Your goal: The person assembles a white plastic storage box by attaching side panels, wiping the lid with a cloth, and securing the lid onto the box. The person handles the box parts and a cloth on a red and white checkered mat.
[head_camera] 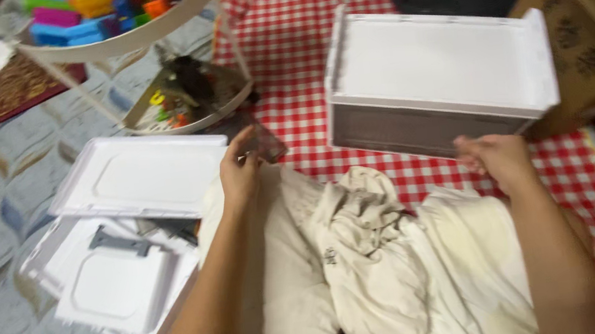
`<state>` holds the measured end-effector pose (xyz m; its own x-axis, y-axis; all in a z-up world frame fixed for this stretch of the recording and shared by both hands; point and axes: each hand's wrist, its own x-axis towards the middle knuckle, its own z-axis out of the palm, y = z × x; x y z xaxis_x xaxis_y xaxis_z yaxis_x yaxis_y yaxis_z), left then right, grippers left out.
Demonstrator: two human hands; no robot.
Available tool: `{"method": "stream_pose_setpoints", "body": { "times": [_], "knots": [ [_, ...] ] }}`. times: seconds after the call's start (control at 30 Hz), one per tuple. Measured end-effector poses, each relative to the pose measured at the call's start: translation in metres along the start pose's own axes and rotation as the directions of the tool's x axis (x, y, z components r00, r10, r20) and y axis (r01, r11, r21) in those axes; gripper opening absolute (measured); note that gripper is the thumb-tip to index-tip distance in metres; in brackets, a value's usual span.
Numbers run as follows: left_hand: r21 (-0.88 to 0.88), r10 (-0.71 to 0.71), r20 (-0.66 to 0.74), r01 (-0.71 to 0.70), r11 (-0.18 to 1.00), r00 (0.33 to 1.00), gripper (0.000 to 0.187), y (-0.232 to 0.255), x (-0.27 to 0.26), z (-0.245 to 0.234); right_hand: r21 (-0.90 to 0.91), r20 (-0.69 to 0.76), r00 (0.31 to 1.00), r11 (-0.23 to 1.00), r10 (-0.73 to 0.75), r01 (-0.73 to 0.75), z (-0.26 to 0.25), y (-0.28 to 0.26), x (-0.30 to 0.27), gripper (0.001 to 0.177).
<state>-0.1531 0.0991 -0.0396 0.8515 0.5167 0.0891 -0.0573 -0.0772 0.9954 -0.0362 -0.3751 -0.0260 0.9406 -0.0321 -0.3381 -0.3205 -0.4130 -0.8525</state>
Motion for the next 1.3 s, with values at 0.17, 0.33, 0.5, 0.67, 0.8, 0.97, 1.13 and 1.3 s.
{"method": "stream_pose_setpoints", "body": {
  "times": [0.17,0.33,0.5,0.67,0.8,0.97,1.13,1.3],
  "knots": [
    [-0.101,-0.169,-0.222,0.150,0.984,0.960,0.038,0.003,-0.030,-0.063,-0.100,0.156,0.987,0.993,-0.047,0.063,0.040,-0.045,-0.011,0.052],
    [-0.159,-0.328,-0.407,0.288,0.944,0.852,0.041,-0.020,-0.054,-0.125,-0.142,0.269,0.963,0.990,0.027,0.012,0.113,-0.042,-0.015,0.047],
    [-0.102,-0.307,-0.445,0.293,0.951,0.841,0.045,-0.035,-0.071,-0.154,-0.243,0.265,0.953,0.947,-0.143,0.210,0.165,0.032,-0.018,0.042],
    [0.699,0.036,-0.281,0.179,0.692,0.959,0.044,-0.029,-0.071,-0.162,-0.241,0.300,0.953,0.962,-0.051,0.127,0.161,0.066,-0.005,0.043],
    [0.851,0.017,-0.135,0.107,0.514,0.991,0.048,-0.032,-0.062,-0.149,-0.492,0.332,0.931,0.870,0.153,0.032,0.164,0.062,-0.011,0.048],
    [0.931,0.073,0.013,-0.038,0.363,0.997,0.043,-0.049,-0.054,-0.148,-0.509,0.377,0.907,0.860,0.186,0.035,0.166,0.053,-0.019,0.051],
    [0.935,0.119,0.072,-0.109,0.337,0.990,0.036,-0.039,-0.058,-0.152,-0.505,0.380,0.906,0.862,0.185,0.036,0.168,0.057,-0.018,0.051],
    [0.944,0.423,0.005,-0.145,0.298,0.906,0.036,-0.002,-0.074,-0.150,-0.484,0.344,0.923,0.875,0.171,0.018,0.168,0.071,-0.006,0.061]
  ]
}}
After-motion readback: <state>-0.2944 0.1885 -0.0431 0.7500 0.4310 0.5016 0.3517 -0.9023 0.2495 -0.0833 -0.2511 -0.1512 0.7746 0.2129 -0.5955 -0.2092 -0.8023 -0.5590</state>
